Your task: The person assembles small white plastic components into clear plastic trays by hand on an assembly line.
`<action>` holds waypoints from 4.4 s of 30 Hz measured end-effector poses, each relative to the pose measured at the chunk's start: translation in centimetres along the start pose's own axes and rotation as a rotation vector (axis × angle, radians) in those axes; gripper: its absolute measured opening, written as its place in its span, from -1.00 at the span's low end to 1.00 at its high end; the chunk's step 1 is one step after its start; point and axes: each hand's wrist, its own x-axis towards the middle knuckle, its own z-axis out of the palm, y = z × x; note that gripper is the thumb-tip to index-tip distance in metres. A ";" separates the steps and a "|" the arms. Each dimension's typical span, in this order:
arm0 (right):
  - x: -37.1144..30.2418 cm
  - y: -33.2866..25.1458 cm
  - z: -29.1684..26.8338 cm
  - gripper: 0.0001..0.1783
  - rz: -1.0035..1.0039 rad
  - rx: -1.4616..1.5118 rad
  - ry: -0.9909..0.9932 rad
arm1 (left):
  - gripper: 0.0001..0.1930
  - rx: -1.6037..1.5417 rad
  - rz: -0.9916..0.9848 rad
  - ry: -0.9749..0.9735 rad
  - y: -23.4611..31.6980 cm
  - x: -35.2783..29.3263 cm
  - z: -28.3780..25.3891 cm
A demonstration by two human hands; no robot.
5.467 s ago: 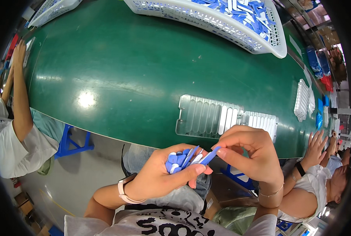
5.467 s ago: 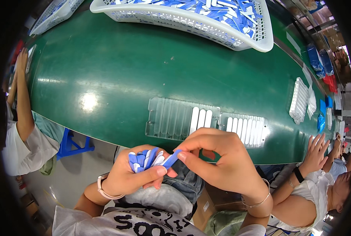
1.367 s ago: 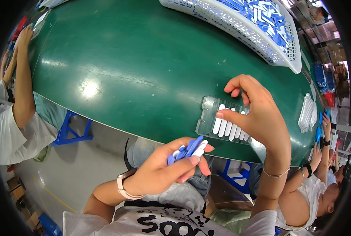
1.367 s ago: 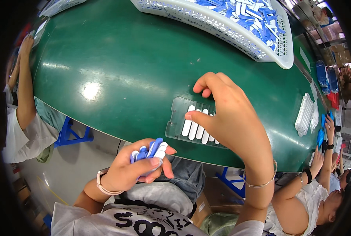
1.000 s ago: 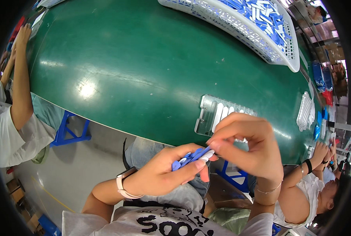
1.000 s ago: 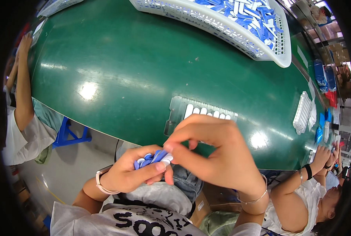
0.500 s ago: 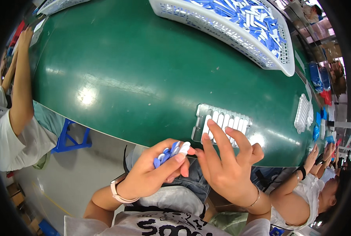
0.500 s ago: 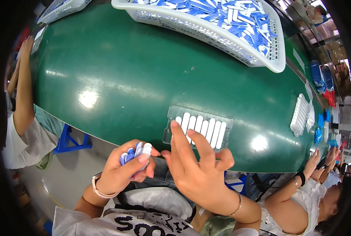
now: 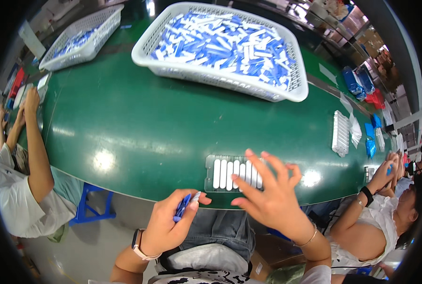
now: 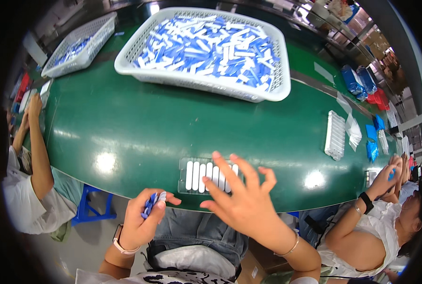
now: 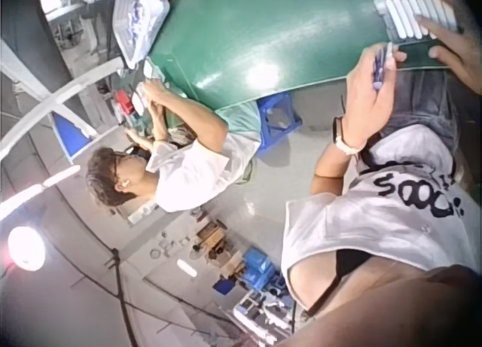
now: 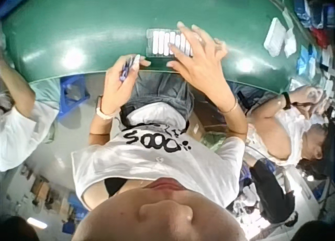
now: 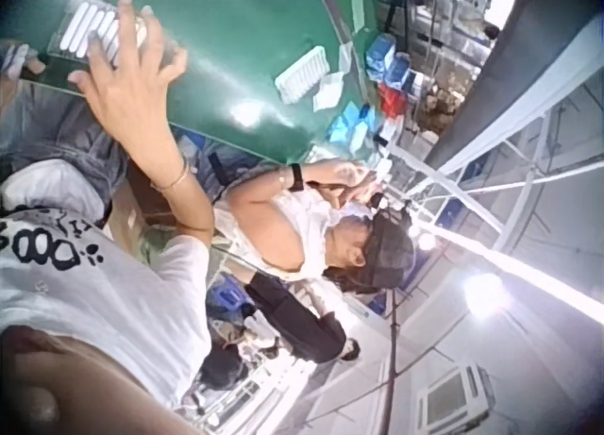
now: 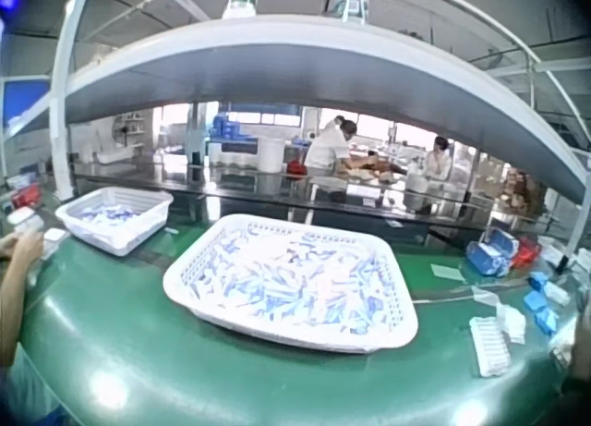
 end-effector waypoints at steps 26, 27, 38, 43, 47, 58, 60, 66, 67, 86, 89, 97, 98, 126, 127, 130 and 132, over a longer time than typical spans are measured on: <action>0.4 5.7 -0.5 -0.43 0.021 0.006 0.119 | -0.83 -0.114 -0.095 0.232 0.0 0.8 1.5; 0.8 8.4 -1.1 -0.49 0.122 -0.039 0.208 | -0.83 -0.120 -0.084 0.224 -0.1 0.5 1.3; -6.0 20.9 -0.5 -0.13 0.850 -0.469 0.080 | -0.82 -0.082 -0.127 0.219 0.0 1.3 2.1; -2.6 10.4 -2.5 0.07 0.750 -0.339 -0.296 | -0.80 -0.049 -0.130 0.266 -0.1 1.7 2.0; -1.1 11.4 -4.7 -0.24 0.480 -0.294 -0.407 | -0.81 0.083 -0.170 0.151 0.8 1.2 1.7; 2.0 16.6 -4.7 -0.29 -0.609 -0.459 -0.403 | -0.87 0.413 0.179 0.120 0.6 -0.5 5.8; 2.3 16.1 -5.0 -0.30 -0.562 -0.414 -0.437 | -0.83 0.413 0.175 -0.021 0.5 -0.5 5.8; 5.7 15.7 -3.2 -0.41 -0.859 -0.354 -0.184 | -0.82 0.401 0.158 -0.083 0.9 0.8 7.0; 6.2 15.8 -2.6 -0.52 -0.961 -0.262 -0.136 | -0.82 0.401 0.159 -0.084 1.0 0.8 7.0; 1.2 16.2 -5.5 -0.52 -0.433 -0.015 -0.367 | -0.80 0.456 0.219 -0.064 1.5 1.9 5.5; 0.6 18.1 -6.6 -0.47 -0.560 -0.307 -0.318 | -0.75 0.515 0.363 -0.202 1.8 2.5 6.3; 0.7 21.1 -6.3 -0.33 -0.278 -0.143 -0.468 | -0.68 0.530 0.400 -0.377 1.0 2.6 7.4; 0.7 21.6 -6.2 -0.30 -0.108 0.011 -0.466 | -0.67 0.498 0.407 -0.326 0.6 2.3 7.3; -10.1 -1.2 0.3 -0.60 -0.023 0.325 0.238 | -0.74 -1.161 -0.611 -0.144 1.8 2.5 11.5; -10.2 -1.2 0.0 -0.57 -0.034 0.302 0.260 | -0.74 -1.197 -0.633 -0.149 1.8 2.2 11.5; -10.7 -1.5 -0.4 -0.60 -0.092 0.239 0.321 | -0.75 -1.219 -0.644 -0.149 2.2 0.7 12.0; -11.2 -1.5 -0.6 -0.62 -0.146 0.264 0.317 | -0.76 -1.206 -0.631 -0.137 2.2 -0.1 12.2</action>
